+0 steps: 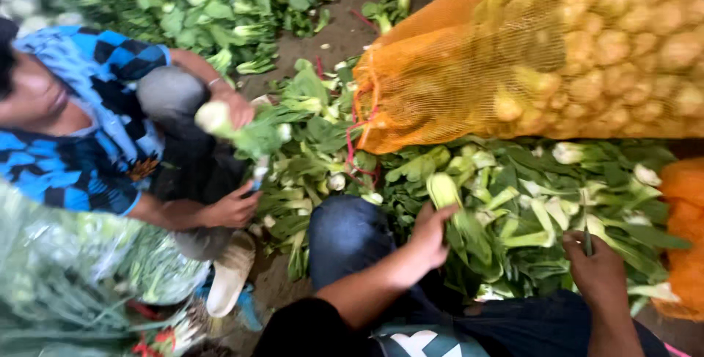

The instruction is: The person sits on the floor among piles of leafy green vegetables and uses a small knife to trim the root ends of bok choy one at a time, tossing trimmed pieces aside and reaching for the next one. Another worker nearby performs the same trimming.

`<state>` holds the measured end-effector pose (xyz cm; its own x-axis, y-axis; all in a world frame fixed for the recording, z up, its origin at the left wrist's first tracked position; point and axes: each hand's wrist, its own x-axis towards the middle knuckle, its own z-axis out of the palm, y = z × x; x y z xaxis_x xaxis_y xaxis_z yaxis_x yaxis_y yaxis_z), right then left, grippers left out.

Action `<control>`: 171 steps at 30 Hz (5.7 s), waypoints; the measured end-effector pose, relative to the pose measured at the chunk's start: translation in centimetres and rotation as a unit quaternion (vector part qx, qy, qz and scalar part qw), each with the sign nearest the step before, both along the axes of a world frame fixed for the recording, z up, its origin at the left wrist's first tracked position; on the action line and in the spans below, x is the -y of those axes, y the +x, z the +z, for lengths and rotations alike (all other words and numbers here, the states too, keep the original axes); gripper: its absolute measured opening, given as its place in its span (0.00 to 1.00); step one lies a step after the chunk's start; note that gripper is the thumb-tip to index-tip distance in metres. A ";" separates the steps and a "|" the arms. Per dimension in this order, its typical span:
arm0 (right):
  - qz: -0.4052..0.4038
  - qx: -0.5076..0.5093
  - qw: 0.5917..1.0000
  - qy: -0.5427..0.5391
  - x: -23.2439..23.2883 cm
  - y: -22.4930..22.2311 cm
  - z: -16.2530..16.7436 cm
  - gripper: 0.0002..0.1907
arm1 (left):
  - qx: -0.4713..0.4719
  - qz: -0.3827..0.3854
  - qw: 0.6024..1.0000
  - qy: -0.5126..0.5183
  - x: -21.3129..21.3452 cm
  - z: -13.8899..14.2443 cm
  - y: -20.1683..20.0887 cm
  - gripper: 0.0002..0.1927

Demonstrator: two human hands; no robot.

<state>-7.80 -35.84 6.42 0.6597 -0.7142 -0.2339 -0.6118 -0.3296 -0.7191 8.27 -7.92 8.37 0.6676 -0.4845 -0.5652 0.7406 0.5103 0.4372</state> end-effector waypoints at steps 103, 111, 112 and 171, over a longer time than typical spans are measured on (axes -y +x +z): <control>0.116 -0.025 0.950 -0.290 -16.6 -3.0 16.3 0.23 | 0.738 -0.271 0.590 0.185 -0.6 10.1 -0.8 0.34; 0.137 -0.085 0.943 -0.290 -17.5 -2.9 15.3 0.18 | 0.741 -0.280 0.577 0.198 -2.2 10.4 -0.4 0.34; 0.138 -0.074 0.944 -0.291 -17.5 -2.8 15.0 0.18 | 0.742 -0.281 0.575 0.200 -2.3 10.4 -0.4 0.34; 0.006 -0.066 0.990 0.122 -6.7 11.7 0.9 0.27 | 0.184 0.051 0.978 -0.090 -2.7 14.2 29.9 0.23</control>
<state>3.87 -29.15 7.32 0.6199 -0.6179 -0.4836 -0.7027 -0.1628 -0.6926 38.12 -5.22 22.62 0.8593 -0.4749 -0.1897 0.4920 0.6666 0.5600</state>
